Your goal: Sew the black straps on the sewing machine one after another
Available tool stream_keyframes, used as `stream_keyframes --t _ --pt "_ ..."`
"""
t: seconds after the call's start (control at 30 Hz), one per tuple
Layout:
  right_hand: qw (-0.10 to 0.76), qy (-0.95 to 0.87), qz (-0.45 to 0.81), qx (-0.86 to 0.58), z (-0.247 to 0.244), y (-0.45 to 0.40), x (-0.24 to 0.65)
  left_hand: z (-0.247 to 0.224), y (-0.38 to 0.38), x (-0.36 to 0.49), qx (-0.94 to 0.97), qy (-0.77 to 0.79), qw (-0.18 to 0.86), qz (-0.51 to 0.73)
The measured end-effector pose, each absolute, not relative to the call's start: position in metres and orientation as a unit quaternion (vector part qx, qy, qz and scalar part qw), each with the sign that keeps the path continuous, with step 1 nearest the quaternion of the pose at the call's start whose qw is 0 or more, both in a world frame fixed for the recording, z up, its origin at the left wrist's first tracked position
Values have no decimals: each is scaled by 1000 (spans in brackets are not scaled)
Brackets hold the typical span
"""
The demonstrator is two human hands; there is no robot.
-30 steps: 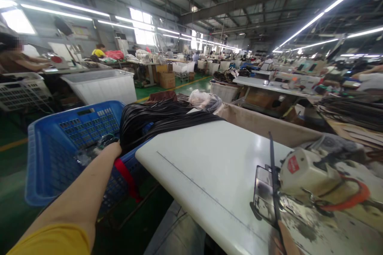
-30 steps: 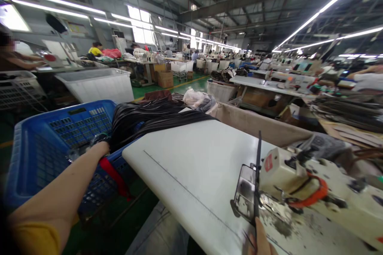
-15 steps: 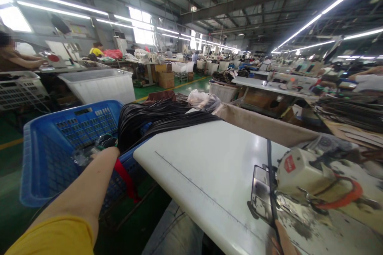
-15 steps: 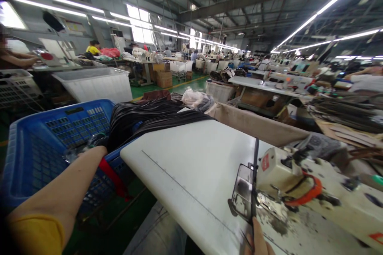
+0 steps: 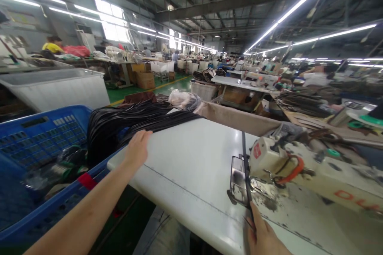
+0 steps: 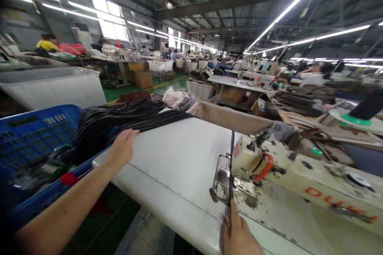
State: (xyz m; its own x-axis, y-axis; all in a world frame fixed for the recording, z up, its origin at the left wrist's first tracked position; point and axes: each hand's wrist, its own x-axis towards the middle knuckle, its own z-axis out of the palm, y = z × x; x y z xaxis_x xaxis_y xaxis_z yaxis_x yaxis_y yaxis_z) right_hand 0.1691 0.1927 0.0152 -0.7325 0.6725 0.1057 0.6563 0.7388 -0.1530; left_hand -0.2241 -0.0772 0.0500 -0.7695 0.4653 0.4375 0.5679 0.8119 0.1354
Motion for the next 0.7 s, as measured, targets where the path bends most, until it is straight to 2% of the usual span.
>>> stream_keyframes --t 0.17,0.3,0.43,0.53,0.7 --pt "51 -929 9 -367 21 181 167 19 9 -168 -469 -842 79 -256" --pt "13 -922 18 -386 31 174 164 13 57 -95 -553 -782 13 -286" --pt "5 -916 37 -399 35 171 163 20 91 -29 -629 -730 -52 -263" --pt "26 -918 51 -392 32 171 166 21 108 -1 -658 -711 -60 -242" --pt "85 -917 98 -377 25 176 175 10 118 9 -683 -687 -18 -249"
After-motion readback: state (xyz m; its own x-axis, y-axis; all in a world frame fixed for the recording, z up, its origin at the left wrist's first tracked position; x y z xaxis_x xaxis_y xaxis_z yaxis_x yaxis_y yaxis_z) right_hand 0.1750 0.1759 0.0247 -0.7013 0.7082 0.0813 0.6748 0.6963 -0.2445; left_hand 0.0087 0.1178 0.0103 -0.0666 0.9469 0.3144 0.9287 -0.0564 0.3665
